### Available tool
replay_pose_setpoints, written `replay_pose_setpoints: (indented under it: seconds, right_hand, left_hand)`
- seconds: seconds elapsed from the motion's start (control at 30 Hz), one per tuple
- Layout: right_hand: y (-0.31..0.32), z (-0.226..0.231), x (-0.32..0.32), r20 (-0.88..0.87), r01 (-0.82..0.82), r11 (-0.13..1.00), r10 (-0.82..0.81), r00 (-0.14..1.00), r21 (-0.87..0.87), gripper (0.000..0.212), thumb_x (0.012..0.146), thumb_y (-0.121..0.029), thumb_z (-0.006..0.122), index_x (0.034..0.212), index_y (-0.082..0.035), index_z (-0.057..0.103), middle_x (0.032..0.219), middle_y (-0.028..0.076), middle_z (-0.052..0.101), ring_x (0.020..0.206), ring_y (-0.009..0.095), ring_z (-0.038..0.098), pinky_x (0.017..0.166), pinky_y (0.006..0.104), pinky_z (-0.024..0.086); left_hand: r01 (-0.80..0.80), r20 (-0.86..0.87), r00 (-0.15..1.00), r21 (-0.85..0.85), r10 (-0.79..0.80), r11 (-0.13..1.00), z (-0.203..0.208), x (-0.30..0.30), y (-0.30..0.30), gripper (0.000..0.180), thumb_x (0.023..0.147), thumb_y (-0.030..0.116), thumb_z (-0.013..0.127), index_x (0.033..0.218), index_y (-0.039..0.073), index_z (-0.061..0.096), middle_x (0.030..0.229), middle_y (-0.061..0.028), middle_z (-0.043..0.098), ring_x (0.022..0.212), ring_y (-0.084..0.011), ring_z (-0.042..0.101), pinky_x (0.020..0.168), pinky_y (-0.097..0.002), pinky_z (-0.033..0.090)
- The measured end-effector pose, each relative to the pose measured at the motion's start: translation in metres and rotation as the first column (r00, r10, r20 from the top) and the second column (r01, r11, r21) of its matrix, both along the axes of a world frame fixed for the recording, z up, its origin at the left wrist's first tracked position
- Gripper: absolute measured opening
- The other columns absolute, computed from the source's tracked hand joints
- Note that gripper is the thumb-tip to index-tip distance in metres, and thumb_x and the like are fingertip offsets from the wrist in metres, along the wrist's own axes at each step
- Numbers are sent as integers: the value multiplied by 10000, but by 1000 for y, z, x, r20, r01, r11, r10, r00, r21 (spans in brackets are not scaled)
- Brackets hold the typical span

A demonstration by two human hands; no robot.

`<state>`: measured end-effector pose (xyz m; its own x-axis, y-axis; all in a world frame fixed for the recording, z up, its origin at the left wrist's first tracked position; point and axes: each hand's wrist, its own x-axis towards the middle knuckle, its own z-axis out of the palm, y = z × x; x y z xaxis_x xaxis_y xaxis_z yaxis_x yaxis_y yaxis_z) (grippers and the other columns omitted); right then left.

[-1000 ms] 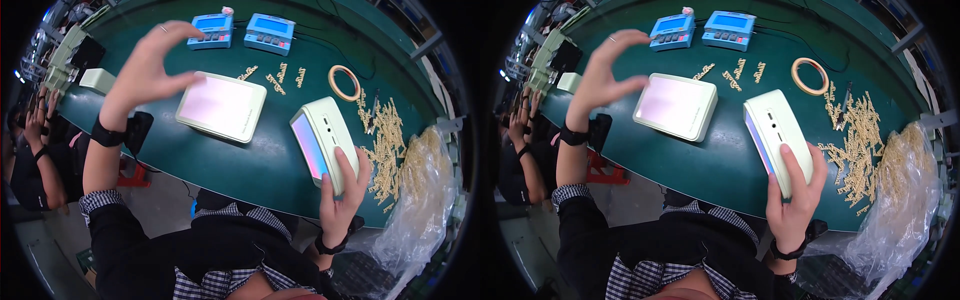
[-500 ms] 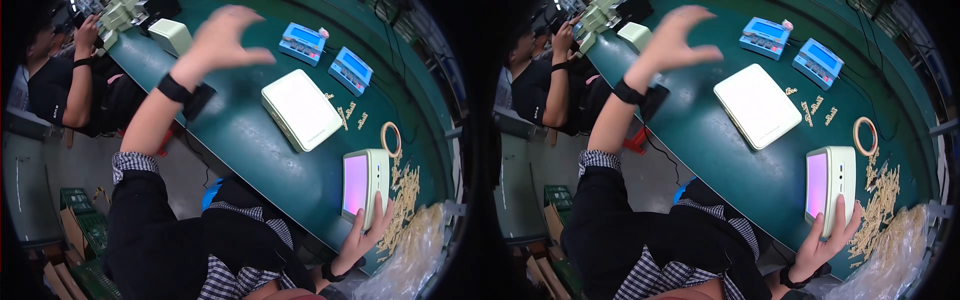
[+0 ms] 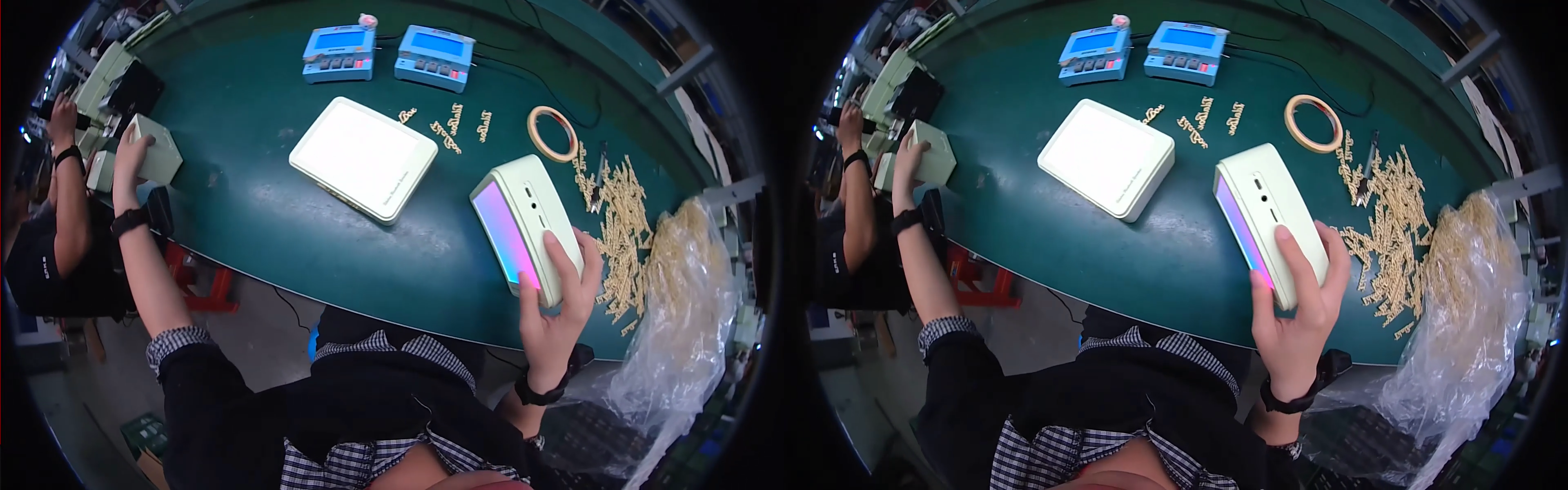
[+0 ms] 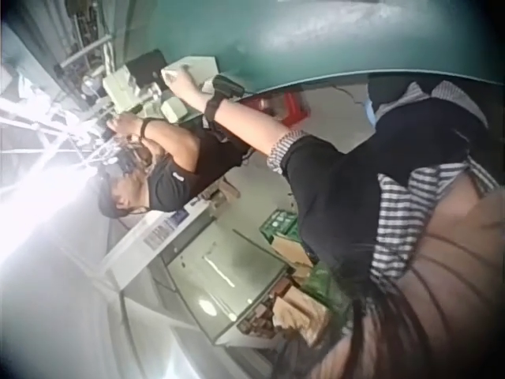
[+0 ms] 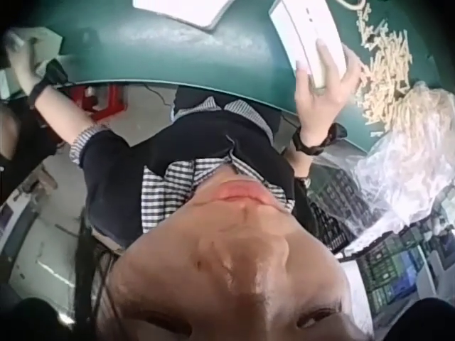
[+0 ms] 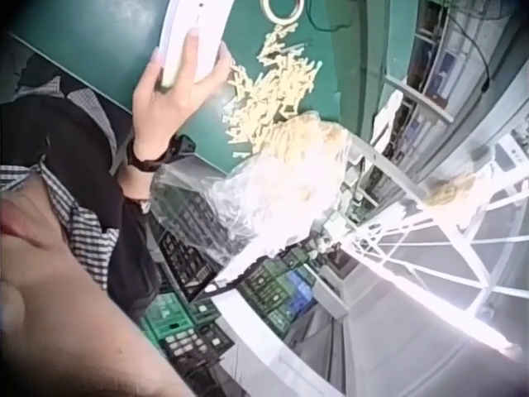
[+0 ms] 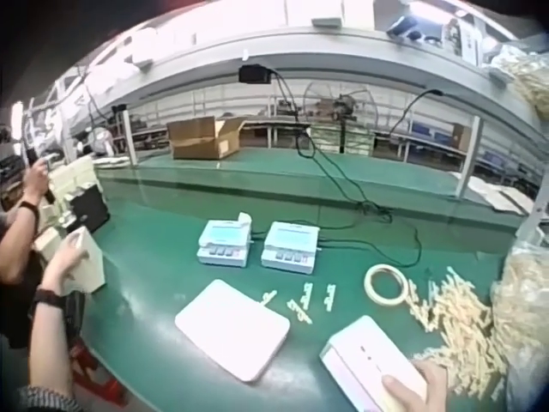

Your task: The person presses a logo onto a speaker, turns it over to press the buttons, and sets it aside, repeating the process for multiple units.

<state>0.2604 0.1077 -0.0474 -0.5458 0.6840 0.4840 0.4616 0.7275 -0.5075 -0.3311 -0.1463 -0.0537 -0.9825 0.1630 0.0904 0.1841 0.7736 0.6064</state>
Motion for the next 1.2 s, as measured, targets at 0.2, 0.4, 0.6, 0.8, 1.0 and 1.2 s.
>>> replay_pose_setpoints:
  seconds: [0.2, 0.4, 0.6, 0.8, 1.0, 1.2]
  right_hand:
    - [2, -1, -1, -40, -9, 1000, 8, 999, -14, 439, 762, -51, 726, 1196, -52, 659, 1273, 218, 537, 1147, 371, 546, 968, 415, 428]
    - [8, -5, -2, -93, -6, 1000, 7, 996, 19, 404, 783, -48, 711, 1184, -40, 665, 1261, 213, 555, 1126, 364, 564, 959, 397, 438]
    - [21, -9, 21, -69, 51, 999, -49, 996, 18, 385, 823, -48, 667, 1206, -15, 645, 1295, 220, 552, 1197, 363, 539, 1024, 402, 392]
    - [57, 30, 61, -50, 148, 970, -141, 989, 192, 373, 855, -69, 647, 1225, -18, 641, 1304, 206, 566, 1237, 342, 522, 1047, 408, 382]
    - [151, 75, 98, -58, 209, 937, -201, 978, 279, 335, 928, -130, 619, 1247, -29, 635, 1261, 145, 614, 1202, 244, 554, 1013, 376, 415]
    - [281, 67, 89, -18, 326, 860, -347, 938, 392, 368, 914, -329, 649, 1206, -107, 677, 1183, 147, 643, 1111, 276, 609, 941, 344, 464]
  left_hand:
    - [487, -215, 856, 34, -470, 873, -2, 38, -23, 712, 733, 241, 688, 1397, 89, 480, 1206, -166, 611, 1057, -259, 615, 931, -337, 474]
    - [849, -83, 509, 216, -857, 483, 84, 259, 19, 690, 744, 248, 677, 1366, 12, 495, 1346, -188, 526, 1226, -264, 522, 1045, -343, 374]
    - [925, 67, -340, -154, -938, -347, 77, 319, 103, 596, 708, 236, 647, 1301, 188, 608, 1398, -224, 464, 973, -334, 652, 681, -353, 547]
    - [888, -80, -419, -242, -904, -391, 49, 328, 145, 573, 688, 224, 611, 1259, 225, 653, 1393, -185, 490, 877, -286, 666, 583, -335, 530]
    - [882, -171, -463, -183, -870, -434, 35, 327, 175, 584, 653, 214, 568, 1224, 256, 682, 1313, -160, 559, 818, -262, 670, 589, -319, 540]
    - [884, -281, -467, -124, -838, -451, 21, 326, 181, 656, 611, 208, 604, 1264, 260, 639, 1291, -166, 557, 757, -223, 642, 516, -307, 510]
